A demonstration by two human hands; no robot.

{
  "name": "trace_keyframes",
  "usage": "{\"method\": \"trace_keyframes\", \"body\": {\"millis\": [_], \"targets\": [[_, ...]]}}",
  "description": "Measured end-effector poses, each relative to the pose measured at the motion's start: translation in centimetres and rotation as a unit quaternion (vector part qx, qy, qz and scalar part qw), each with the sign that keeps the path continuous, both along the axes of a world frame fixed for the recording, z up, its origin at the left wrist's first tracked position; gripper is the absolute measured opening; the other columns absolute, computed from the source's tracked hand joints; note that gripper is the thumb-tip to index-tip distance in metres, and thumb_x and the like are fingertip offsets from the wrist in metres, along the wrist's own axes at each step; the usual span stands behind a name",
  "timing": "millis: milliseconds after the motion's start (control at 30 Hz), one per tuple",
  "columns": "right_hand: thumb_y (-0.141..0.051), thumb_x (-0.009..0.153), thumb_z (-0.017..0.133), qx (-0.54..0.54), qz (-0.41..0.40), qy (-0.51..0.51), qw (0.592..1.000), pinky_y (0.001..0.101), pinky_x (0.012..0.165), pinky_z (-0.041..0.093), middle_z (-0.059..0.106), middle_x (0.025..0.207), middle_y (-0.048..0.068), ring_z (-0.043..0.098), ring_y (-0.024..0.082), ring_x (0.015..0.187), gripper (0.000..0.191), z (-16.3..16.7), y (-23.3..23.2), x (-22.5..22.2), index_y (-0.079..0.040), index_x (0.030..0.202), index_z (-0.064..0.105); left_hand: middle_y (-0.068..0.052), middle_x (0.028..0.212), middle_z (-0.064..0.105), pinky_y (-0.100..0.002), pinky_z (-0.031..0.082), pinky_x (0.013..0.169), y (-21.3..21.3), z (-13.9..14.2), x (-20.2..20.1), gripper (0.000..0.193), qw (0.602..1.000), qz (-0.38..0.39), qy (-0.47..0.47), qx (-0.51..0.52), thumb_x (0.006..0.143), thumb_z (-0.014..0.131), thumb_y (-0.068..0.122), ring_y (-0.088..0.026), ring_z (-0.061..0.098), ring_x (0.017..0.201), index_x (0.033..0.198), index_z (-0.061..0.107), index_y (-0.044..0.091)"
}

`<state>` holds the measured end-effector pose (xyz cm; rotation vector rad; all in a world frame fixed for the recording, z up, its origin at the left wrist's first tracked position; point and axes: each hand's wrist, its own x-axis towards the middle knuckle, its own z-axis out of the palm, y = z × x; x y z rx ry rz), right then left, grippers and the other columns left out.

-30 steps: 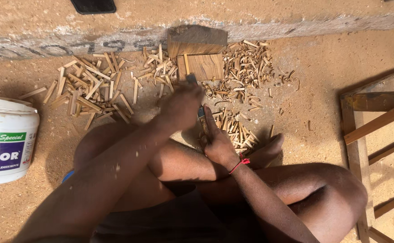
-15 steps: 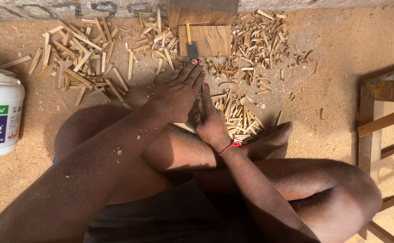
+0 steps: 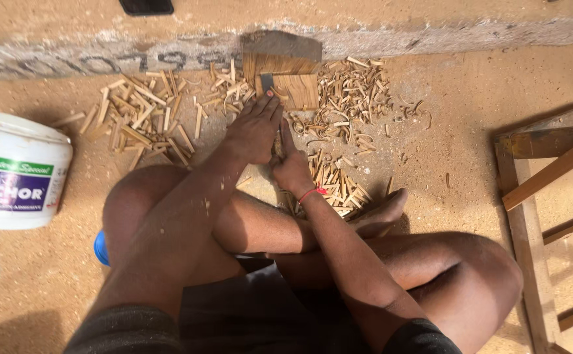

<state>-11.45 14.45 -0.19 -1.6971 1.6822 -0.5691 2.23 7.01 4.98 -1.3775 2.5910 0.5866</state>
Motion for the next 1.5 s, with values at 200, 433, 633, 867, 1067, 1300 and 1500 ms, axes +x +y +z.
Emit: {"method": "trace_keyframes", "body": {"millis": [200,433,633,867,1067,1300,1500], "targets": [[-0.001,0.092,0.053,0.085,-0.136,-0.283,0.946,0.0341,0.052,0.062,0.067,0.105,0.015,0.061,0.018,0.061,0.098,3.2,1.0,-2.8,-0.032,0.168,0.0,-0.02,0.135,0.066,-0.042,0.052,0.109,-1.6,-2.8,2.9,0.039,0.917,0.25,0.298,-0.084,0.093,0.068,0.006,-0.032,0.065,0.126,0.132,0.065,0.007],[-0.001,0.094,0.059,0.077,-0.175,-0.323,0.927,0.0319,0.048,0.062,0.06,0.105,0.014,0.061,0.014,0.066,0.097,9.2,1.8,-7.2,-0.029,0.168,0.003,-0.016,0.089,0.076,-0.048,0.057,0.078,-5.8,-4.4,0.4,0.028,0.872,0.385,0.301,-0.002,0.081,0.081,0.024,-0.035,0.075,0.085,0.098,0.072,0.003],[-0.004,0.095,0.062,0.095,-0.174,-0.225,0.954,0.0299,0.046,0.056,0.059,0.107,0.02,0.061,0.017,0.058,0.094,10.0,3.0,-6.1,-0.026,0.169,0.008,-0.028,0.088,0.073,-0.051,0.058,0.077,-7.1,-4.8,-0.2,0.028,0.894,0.369,0.251,-0.024,0.084,0.077,0.02,-0.041,0.074,0.084,0.099,0.071,-0.003],[0.001,0.091,0.056,0.186,-0.124,-0.198,0.954,0.0327,0.047,0.059,0.067,0.108,0.012,0.061,0.016,0.054,0.097,7.8,3.2,-4.0,-0.034,0.165,0.004,-0.023,0.088,0.075,-0.046,0.06,0.073,-7.7,-5.9,-0.1,0.024,0.876,0.38,0.292,0.046,0.085,0.077,0.018,-0.033,0.076,0.08,0.099,0.073,-0.001],[-0.01,0.094,0.057,0.201,-0.024,-0.068,0.977,0.0368,0.067,0.067,0.075,0.08,0.017,0.072,0.022,0.058,0.094,6.2,4.6,-2.9,-0.034,0.166,0.002,-0.016,0.092,0.078,-0.039,0.062,0.07,-8.0,-7.1,0.1,0.024,0.848,0.388,0.356,0.058,0.086,0.077,0.02,-0.024,0.08,0.076,0.101,0.074,0.001],[-0.011,0.094,0.057,0.214,0.01,0.077,0.974,0.0474,0.092,0.061,0.075,0.093,0.025,0.074,0.038,0.073,0.1,4.6,4.3,-1.3,-0.034,0.164,-0.01,-0.015,0.09,0.077,-0.042,0.059,0.071,-7.1,-4.7,0.8,0.025,0.86,0.358,0.363,-0.019,0.081,0.08,0.014,-0.028,0.076,0.076,0.101,0.073,0.001],[-0.011,0.093,0.056,0.223,0.008,0.086,0.971,0.051,0.098,0.058,0.074,0.097,0.028,0.074,0.043,0.082,0.101,3.2,4.1,-1.0,-0.035,0.162,-0.013,-0.02,0.147,0.05,-0.044,0.043,0.114,0.6,-3.8,0.2,0.052,0.991,-0.011,0.124,-0.047,0.083,0.057,0.003,-0.033,0.048,0.138,0.135,0.058,-0.002]]}}
